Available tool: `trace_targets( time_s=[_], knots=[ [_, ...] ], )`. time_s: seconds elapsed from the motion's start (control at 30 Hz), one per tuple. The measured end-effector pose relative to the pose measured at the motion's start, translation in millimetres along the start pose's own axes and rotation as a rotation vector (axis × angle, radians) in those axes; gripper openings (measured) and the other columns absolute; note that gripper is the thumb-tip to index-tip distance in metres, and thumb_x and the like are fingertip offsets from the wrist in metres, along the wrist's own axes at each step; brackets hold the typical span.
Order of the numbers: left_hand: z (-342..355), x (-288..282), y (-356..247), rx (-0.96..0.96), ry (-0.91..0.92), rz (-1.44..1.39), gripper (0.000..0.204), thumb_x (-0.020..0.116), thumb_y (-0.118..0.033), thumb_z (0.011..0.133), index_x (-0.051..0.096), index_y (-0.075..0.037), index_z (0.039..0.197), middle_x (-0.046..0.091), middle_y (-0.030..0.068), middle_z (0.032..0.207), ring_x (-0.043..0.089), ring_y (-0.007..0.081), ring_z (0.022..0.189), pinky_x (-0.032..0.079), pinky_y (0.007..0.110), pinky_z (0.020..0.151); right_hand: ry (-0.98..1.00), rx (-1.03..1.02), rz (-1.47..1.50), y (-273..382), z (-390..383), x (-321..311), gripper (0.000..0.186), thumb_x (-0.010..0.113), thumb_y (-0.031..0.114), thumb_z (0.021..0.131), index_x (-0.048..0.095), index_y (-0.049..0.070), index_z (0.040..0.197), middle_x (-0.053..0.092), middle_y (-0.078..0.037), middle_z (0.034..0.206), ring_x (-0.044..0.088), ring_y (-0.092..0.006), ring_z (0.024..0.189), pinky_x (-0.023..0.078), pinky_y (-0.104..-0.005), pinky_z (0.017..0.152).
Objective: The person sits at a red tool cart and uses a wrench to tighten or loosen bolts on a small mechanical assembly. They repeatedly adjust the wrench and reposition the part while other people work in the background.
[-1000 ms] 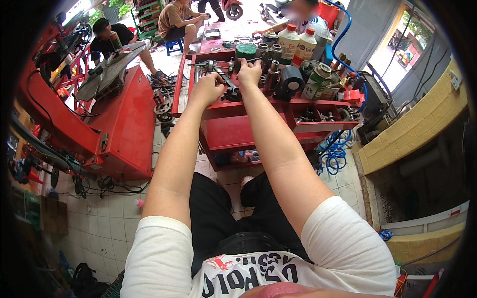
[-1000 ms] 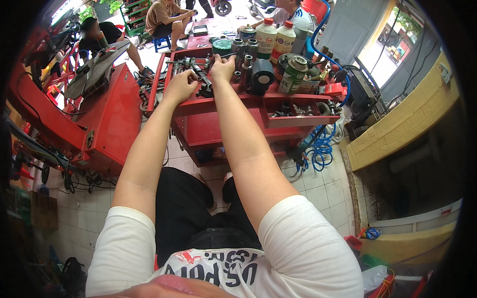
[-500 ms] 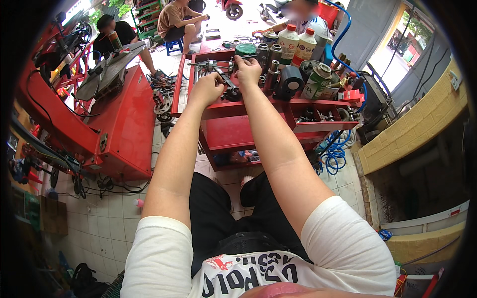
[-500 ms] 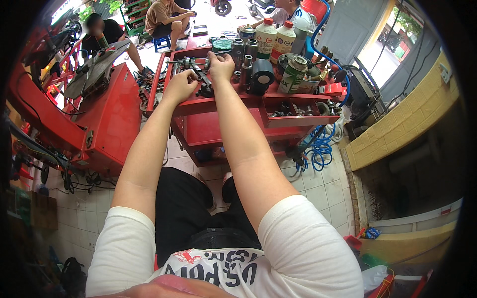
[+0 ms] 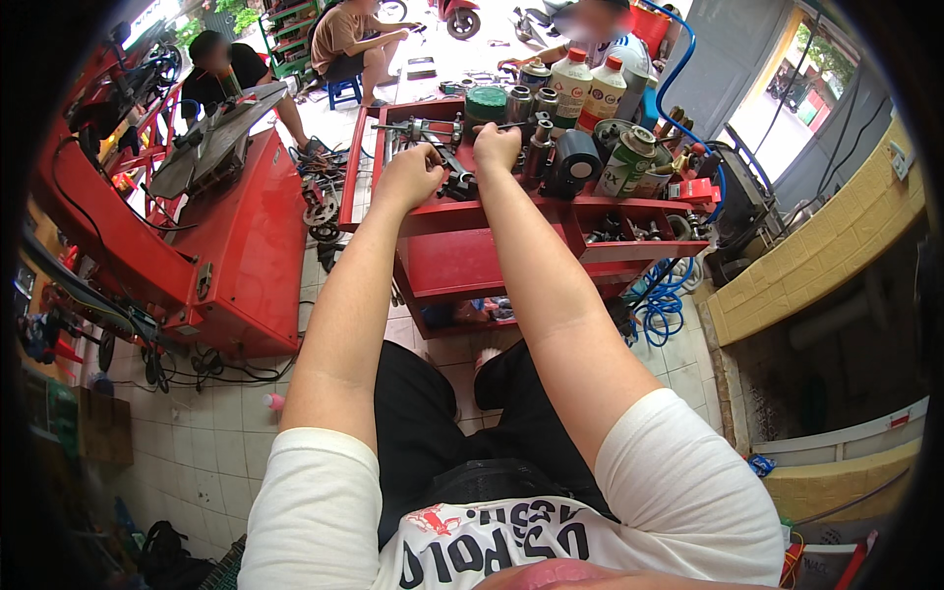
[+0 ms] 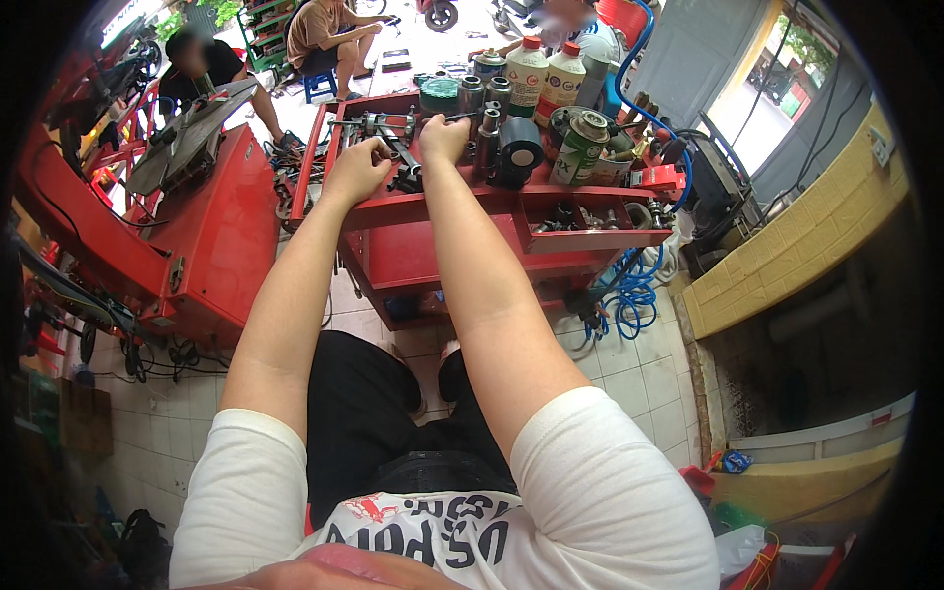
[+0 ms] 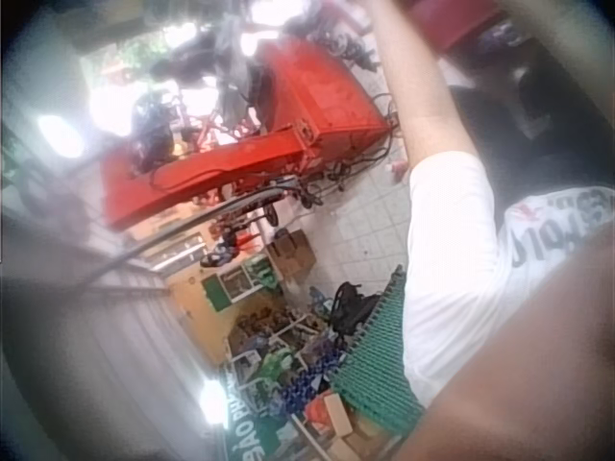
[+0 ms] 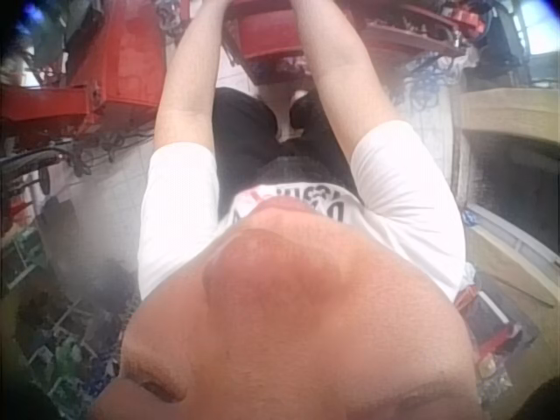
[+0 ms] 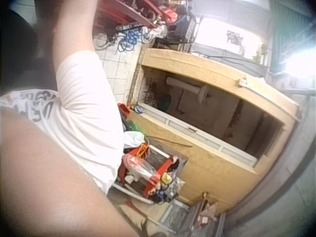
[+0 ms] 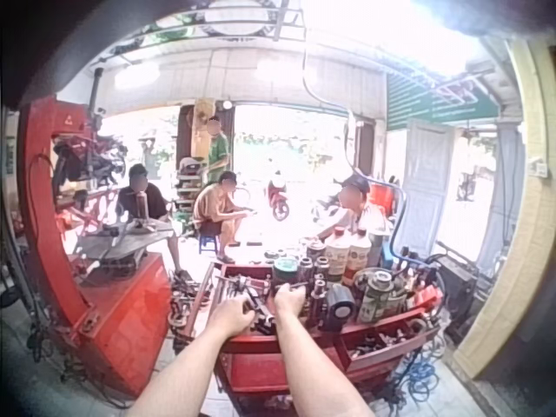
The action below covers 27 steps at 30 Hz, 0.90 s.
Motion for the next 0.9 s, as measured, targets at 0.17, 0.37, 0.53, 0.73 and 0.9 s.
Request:
trace_targets(
  time_s=[0.17, 0.37, 0.53, 0.73, 0.9],
  knots=[
    [0.3, 0.6, 0.1, 0.003, -0.010, -0.009, 0.023, 0.069, -0.022, 0.088, 0.074, -0.006, 0.103, 0.077, 0.0179, 0.099, 0.074, 0.0336, 0.095, 0.057, 0.043, 0.086, 0.037, 0.003, -0.120, 11.0, -10.0, -0.8, 0.032, 0.060, 0.013, 0.090, 0.051, -0.009, 0.111, 0.076, -0.020, 0.085, 0.075, -0.0347, 0.082, 0.058, -0.0399, 0.082],
    [-0.3, 0.1, 0.2, 0.009, -0.015, 0.001, 0.024, 0.069, -0.022, 0.087, 0.075, -0.006, 0.103, 0.077, 0.0180, 0.099, 0.074, 0.0340, 0.095, 0.057, 0.043, 0.087, 0.013, 0.070, -0.047, 7.2, -9.3, -1.5, 0.034, 0.057, 0.013, 0.089, 0.049, -0.011, 0.112, 0.074, -0.025, 0.085, 0.075, -0.0357, 0.083, 0.057, -0.0417, 0.085],
    [8.2, 9.3, -20.8, 0.046, -0.002, -0.024, 0.024, 0.068, -0.022, 0.087, 0.075, -0.006, 0.103, 0.077, 0.0183, 0.099, 0.074, 0.0343, 0.095, 0.058, 0.043, 0.087, -0.097, -0.032, -0.114, -6.5, 31.0, -20.1, 0.035, 0.057, 0.015, 0.095, 0.046, -0.011, 0.116, 0.073, -0.024, 0.086, 0.075, -0.0364, 0.081, 0.057, -0.0414, 0.083],
    [-0.5, -1.4, 0.0, 0.004, -0.011, -0.006, 0.023, 0.068, -0.022, 0.087, 0.075, -0.006, 0.102, 0.077, 0.0179, 0.099, 0.074, 0.0339, 0.095, 0.058, 0.043, 0.087, -0.087, 0.023, -0.019, 14.9, -12.3, -8.7, 0.036, 0.051, 0.019, 0.107, 0.038, -0.010, 0.125, 0.072, -0.022, 0.086, 0.074, -0.0356, 0.082, 0.056, -0.0432, 0.084],
    [2.3, 2.2, -9.8, 0.022, -0.008, -0.011, 0.023, 0.068, -0.022, 0.087, 0.075, -0.006, 0.103, 0.077, 0.0176, 0.099, 0.075, 0.0335, 0.095, 0.058, 0.042, 0.087, -0.092, -0.003, -0.089, 3.9, 6.2, -13.0, 0.041, 0.058, 0.021, 0.101, 0.043, -0.012, 0.121, 0.069, -0.032, 0.103, 0.071, -0.0430, 0.098, 0.054, -0.0478, 0.092]
  ],
)
Point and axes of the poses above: each hand's wrist, its own z-axis towards the middle knuckle, its own x-axis out of the palm, y = z × x, the point moved 8 cm from there along z, towards the middle knuckle
